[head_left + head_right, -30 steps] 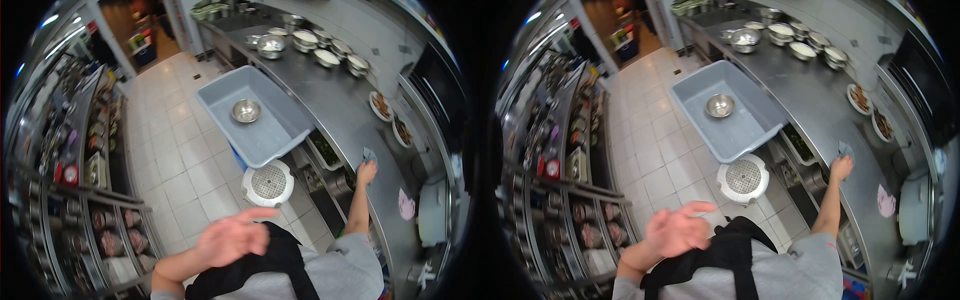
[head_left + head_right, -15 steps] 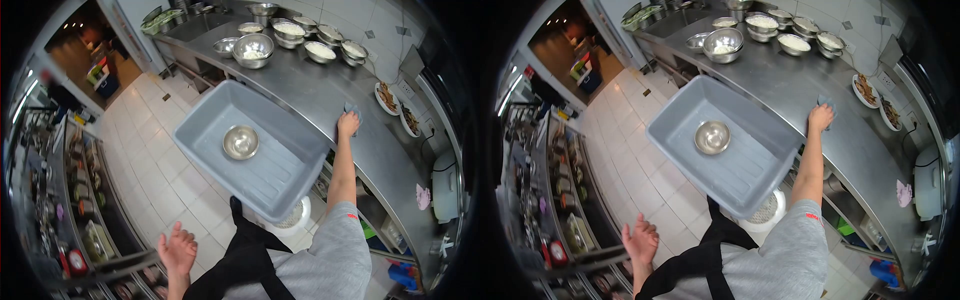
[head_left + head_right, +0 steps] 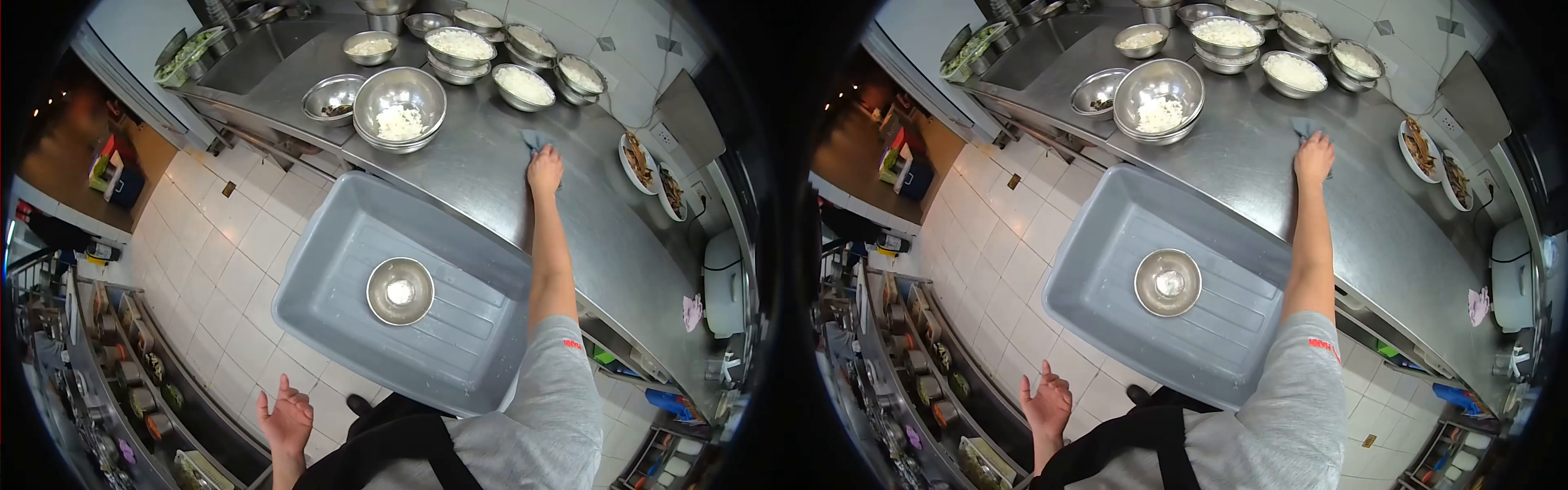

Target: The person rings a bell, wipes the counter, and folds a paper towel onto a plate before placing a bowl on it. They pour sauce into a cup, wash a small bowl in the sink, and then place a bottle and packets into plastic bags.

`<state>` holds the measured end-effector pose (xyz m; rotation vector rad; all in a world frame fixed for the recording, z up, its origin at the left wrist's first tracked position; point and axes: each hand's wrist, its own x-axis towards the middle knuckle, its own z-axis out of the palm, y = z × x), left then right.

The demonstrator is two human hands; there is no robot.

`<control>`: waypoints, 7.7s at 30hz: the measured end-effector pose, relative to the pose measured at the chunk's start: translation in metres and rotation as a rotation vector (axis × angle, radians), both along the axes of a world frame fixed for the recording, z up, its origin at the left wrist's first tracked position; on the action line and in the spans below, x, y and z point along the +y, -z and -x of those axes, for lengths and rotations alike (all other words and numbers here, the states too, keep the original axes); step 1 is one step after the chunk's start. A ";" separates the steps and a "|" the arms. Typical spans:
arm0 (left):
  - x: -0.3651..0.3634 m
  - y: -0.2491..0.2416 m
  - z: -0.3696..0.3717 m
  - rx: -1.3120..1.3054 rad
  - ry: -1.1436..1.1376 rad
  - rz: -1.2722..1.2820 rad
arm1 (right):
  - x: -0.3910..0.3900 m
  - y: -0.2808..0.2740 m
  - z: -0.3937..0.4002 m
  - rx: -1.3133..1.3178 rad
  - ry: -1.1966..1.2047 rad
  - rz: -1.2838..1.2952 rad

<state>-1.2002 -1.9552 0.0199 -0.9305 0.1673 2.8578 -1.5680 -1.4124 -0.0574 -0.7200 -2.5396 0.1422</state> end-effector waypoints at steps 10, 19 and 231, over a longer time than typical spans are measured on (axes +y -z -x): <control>-0.012 0.002 0.035 -0.093 0.132 0.027 | -0.018 -0.005 -0.022 0.012 -0.136 -0.019; -0.039 0.022 0.032 -0.202 0.100 -0.006 | -0.056 0.010 -0.072 0.037 -0.395 -0.101; -0.276 0.091 1.250 0.699 1.204 0.910 | -0.615 -0.024 0.897 0.240 -0.126 0.822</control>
